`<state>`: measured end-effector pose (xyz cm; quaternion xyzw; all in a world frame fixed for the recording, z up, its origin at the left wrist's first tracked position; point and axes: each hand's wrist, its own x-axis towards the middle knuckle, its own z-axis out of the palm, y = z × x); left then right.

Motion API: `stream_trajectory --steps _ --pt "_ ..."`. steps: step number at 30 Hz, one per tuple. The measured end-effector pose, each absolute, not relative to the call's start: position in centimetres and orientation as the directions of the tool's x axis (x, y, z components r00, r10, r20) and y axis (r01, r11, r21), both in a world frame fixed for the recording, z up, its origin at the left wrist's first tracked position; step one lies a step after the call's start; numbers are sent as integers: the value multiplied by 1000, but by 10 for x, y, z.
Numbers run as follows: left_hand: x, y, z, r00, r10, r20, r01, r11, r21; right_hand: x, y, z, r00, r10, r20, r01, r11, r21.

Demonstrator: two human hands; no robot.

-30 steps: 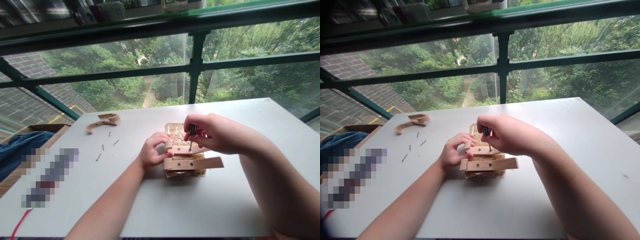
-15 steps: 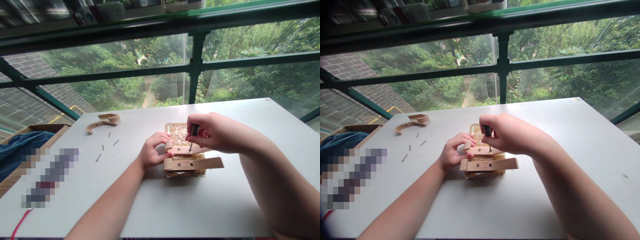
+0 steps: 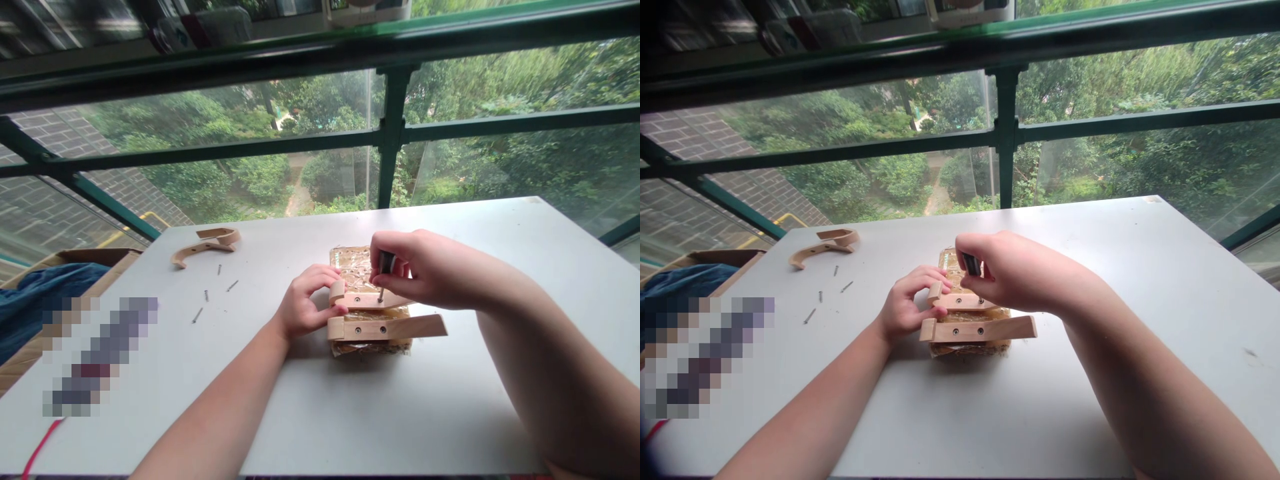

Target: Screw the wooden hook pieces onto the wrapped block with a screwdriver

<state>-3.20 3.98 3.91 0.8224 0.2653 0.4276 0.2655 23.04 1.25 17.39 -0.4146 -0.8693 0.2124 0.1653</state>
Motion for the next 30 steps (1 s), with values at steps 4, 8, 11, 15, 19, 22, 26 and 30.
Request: stream_trajectory --steps 4,8,11,15,19,22,26,30 --pt "-32 39 40 495 665 559 226 -720 656 231 11 177 -626 774 91 624 568 -537" --pt "-31 39 41 491 660 569 227 -727 648 232 10 181 -654 754 59 602 566 -563" --pt "-31 39 41 492 660 568 230 -727 647 232 9 183 -655 754 48 604 562 -566" --pt "-31 39 40 491 667 561 229 -720 655 231 9 182 -620 783 47 650 547 -528" --pt "-31 39 41 495 660 565 216 -723 656 231 10 179 -585 809 59 701 542 -463" --pt "-31 39 41 493 660 567 213 -723 657 230 11 178 -578 813 73 712 546 -442" --pt "-30 39 41 490 663 565 210 -719 662 229 12 178 -574 814 92 705 548 -450" --pt "-30 38 41 489 671 558 208 -711 672 229 13 178 -592 799 105 678 565 -470"
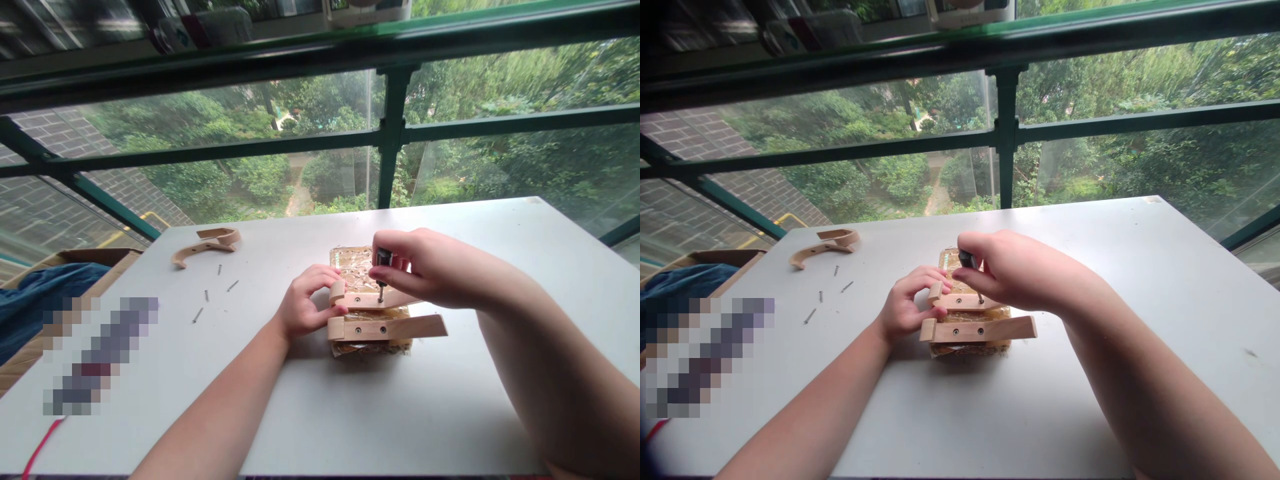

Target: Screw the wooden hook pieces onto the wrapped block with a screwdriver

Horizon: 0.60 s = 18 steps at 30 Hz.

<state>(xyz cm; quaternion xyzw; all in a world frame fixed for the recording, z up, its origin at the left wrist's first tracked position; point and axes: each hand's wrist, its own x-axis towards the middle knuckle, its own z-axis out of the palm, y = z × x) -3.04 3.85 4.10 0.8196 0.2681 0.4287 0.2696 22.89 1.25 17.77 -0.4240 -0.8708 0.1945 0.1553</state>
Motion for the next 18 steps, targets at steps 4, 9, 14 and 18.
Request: stream_trajectory --steps 4,9,14,18 --pt "-30 38 43 495 672 551 219 -709 670 229 13 177 -602 784 150 663 596 -453" --pt "-31 38 43 512 666 543 225 -714 663 228 13 175 -574 798 183 688 591 -421" --pt "-32 39 40 500 663 557 206 -716 667 228 14 173 -542 819 187 717 567 -405" --pt "-32 41 39 502 654 565 197 -723 662 227 16 172 -532 821 207 723 568 -394"
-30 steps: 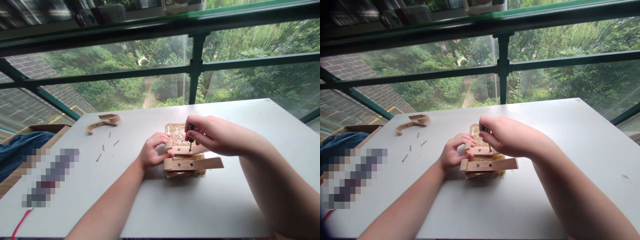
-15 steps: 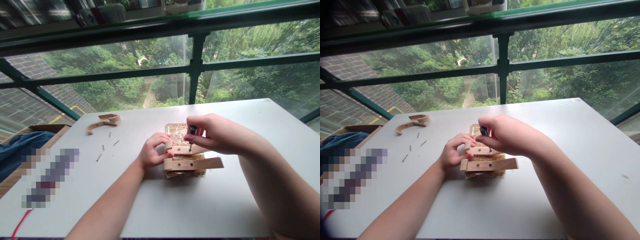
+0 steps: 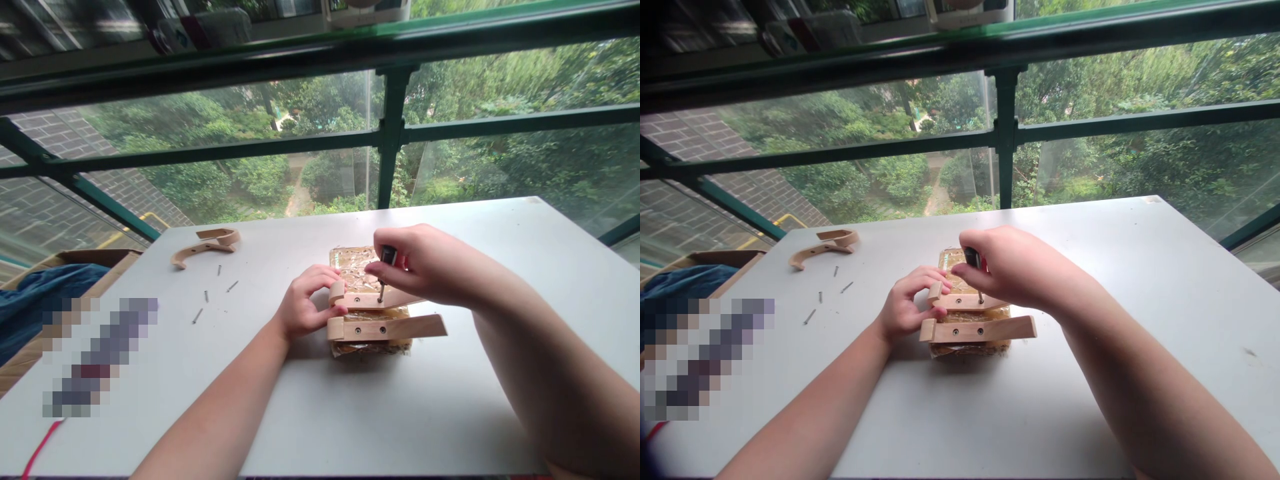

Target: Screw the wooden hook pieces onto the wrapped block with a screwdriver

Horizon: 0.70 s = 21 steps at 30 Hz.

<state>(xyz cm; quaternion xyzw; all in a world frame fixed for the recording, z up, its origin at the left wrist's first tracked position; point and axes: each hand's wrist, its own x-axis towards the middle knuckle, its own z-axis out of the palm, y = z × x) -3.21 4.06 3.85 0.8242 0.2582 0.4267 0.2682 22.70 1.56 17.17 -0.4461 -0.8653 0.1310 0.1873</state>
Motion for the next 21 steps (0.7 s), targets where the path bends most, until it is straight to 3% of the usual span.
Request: stream_trajectory --steps 6,12,21 --pt "-32 40 40 503 657 561 211 -723 657 225 18 167 -593 754 282 639 654 -406" --pt "-32 39 42 517 669 534 233 -710 665 226 12 173 -725 656 212 490 706 -511" --pt "-33 40 39 498 660 563 206 -720 662 231 7 176 -653 751 97 610 597 -521"
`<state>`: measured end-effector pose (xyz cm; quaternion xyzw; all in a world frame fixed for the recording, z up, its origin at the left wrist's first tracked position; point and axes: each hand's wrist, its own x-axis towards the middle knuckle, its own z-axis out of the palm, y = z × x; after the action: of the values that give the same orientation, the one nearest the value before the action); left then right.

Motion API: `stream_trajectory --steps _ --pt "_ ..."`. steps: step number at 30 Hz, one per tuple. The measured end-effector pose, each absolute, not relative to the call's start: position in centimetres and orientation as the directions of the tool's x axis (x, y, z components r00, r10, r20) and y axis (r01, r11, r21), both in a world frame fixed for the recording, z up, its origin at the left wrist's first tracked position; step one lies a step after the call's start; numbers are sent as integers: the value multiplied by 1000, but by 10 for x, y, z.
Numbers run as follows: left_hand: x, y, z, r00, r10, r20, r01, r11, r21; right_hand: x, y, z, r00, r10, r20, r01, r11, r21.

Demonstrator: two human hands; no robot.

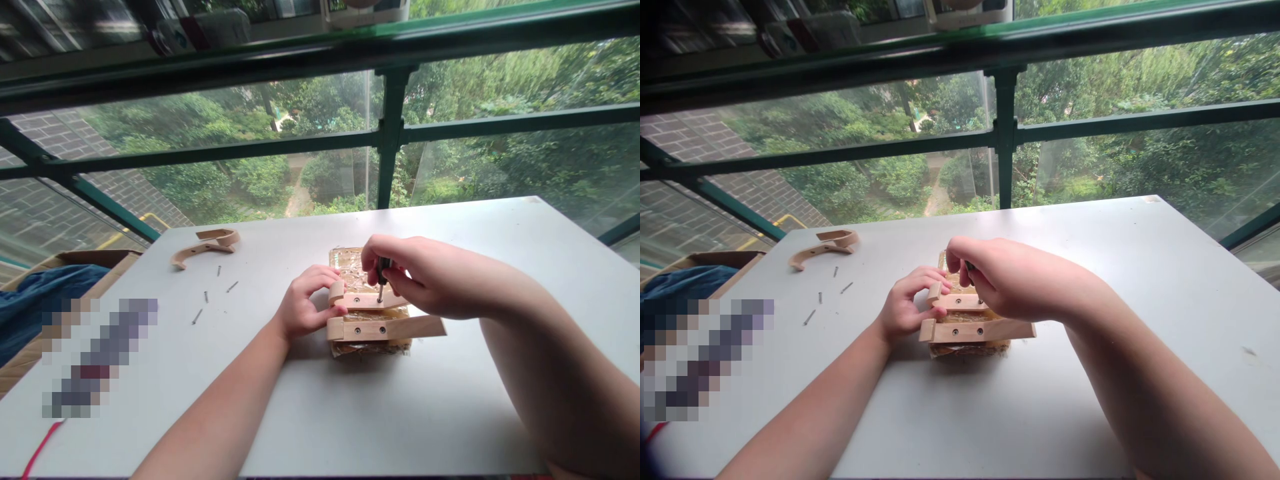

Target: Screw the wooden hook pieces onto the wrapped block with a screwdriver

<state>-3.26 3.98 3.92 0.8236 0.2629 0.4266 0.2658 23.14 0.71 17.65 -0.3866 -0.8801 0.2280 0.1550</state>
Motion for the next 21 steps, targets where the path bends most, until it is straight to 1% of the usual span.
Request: stream_trajectory --steps 5,11,17,21 --pt "-33 41 38 502 656 563 200 -722 663 233 9 177 -639 759 125 617 603 -505" --pt "-33 41 37 501 655 565 197 -723 662 232 10 178 -638 749 178 641 645 -417" --pt "-34 41 37 506 654 562 208 -725 657 229 14 173 -600 766 229 653 635 -413" --pt "-34 41 36 503 659 560 199 -718 667 225 16 168 -588 760 278 658 649 -382"
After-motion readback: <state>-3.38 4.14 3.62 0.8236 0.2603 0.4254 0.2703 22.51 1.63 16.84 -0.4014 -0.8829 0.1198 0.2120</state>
